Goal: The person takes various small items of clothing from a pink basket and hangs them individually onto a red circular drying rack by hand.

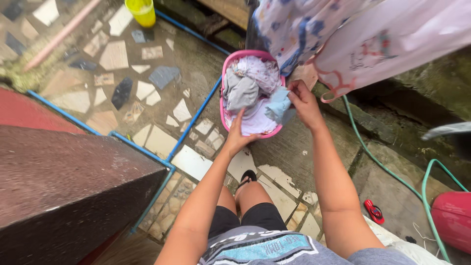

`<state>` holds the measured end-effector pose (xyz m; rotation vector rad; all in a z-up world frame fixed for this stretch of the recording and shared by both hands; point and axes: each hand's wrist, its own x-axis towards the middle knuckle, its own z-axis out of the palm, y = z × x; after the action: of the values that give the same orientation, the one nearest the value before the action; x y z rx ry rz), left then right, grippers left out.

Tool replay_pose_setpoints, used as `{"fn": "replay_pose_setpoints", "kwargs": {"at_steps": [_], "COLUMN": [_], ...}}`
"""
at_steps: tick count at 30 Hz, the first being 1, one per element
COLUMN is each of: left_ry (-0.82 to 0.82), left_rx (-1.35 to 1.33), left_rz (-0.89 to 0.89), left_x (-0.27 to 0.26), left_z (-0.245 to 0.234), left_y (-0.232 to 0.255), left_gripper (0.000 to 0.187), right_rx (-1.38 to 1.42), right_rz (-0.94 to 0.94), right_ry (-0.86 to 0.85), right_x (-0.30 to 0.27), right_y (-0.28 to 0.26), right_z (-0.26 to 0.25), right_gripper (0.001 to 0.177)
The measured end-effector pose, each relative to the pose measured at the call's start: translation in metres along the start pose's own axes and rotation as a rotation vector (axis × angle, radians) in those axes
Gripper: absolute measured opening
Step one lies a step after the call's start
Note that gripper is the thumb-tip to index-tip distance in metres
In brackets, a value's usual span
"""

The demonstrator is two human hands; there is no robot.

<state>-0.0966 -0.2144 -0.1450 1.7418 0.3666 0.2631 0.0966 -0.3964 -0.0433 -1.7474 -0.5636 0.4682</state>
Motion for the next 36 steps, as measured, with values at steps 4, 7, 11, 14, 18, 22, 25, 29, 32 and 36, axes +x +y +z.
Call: {"fn": "replay_pose_setpoints", "kwargs": {"at_steps": [4, 7, 11, 14, 18, 22, 25, 29, 32, 36], "left_ry": [0.029, 0.119, 0.029, 0.115, 0.069, 0.106, -0.019, 0.018, 0.025, -0.020], "left_rx": [0.044, 0.244, 0.072, 0.350, 0.402, 0.679, 0.663, 0.790, 0.759, 0.557], "left_rz": [0.243, 0.309, 0.380, 0.520, 0.473, 0.508, 0.616, 0.588, 0.466, 0.440], "left_x": [0.006, 0.005, -0.005, -0.019, -0.025, -0.023, -0.011, -0.005, -0.002, 0.002], "left_z": [-0.023, -0.051, -0.097, -0.121, -0.131, -0.130, -0.125, -0.113, -0.120, -0.134], "left_y": [0.117, 0.190, 0.277, 0.331, 0.376, 0.389, 0.386, 0.381, 0.382, 0.384], "left_gripper": [0.086, 0.054, 0.029, 0.023, 0.023, 0.019, 0.021, 0.015, 0.014, 0.020], "right_rx": [0.566, 0.802, 0.957, 0.973, 0.784, 0.145, 0.043, -0.066, -0.159, -0.139], "right_rz": [0.156, 0.104, 0.082, 0.077, 0.060, -0.127, -0.350, -0.302, -0.384, -0.307], "right_ry": [-0.068, -0.114, -0.114, -0.135, -0.171, -0.144, -0.216, -0.251, -0.140, -0.135], "right_x": [-0.017, -0.027, -0.034, -0.040, -0.051, -0.067, -0.084, -0.089, -0.085, -0.079], "right_y": [-0.102, -0.159, -0.199, -0.217, -0.227, -0.246, -0.279, -0.298, -0.295, -0.281], "right_z": [-0.006, -0.003, -0.005, -0.006, -0.011, -0.015, 0.000, 0.040, 0.050, 0.062], "right_gripper": [0.014, 0.013, 0.011, 0.011, 0.010, 0.022, 0.054, 0.070, 0.059, 0.044]}}
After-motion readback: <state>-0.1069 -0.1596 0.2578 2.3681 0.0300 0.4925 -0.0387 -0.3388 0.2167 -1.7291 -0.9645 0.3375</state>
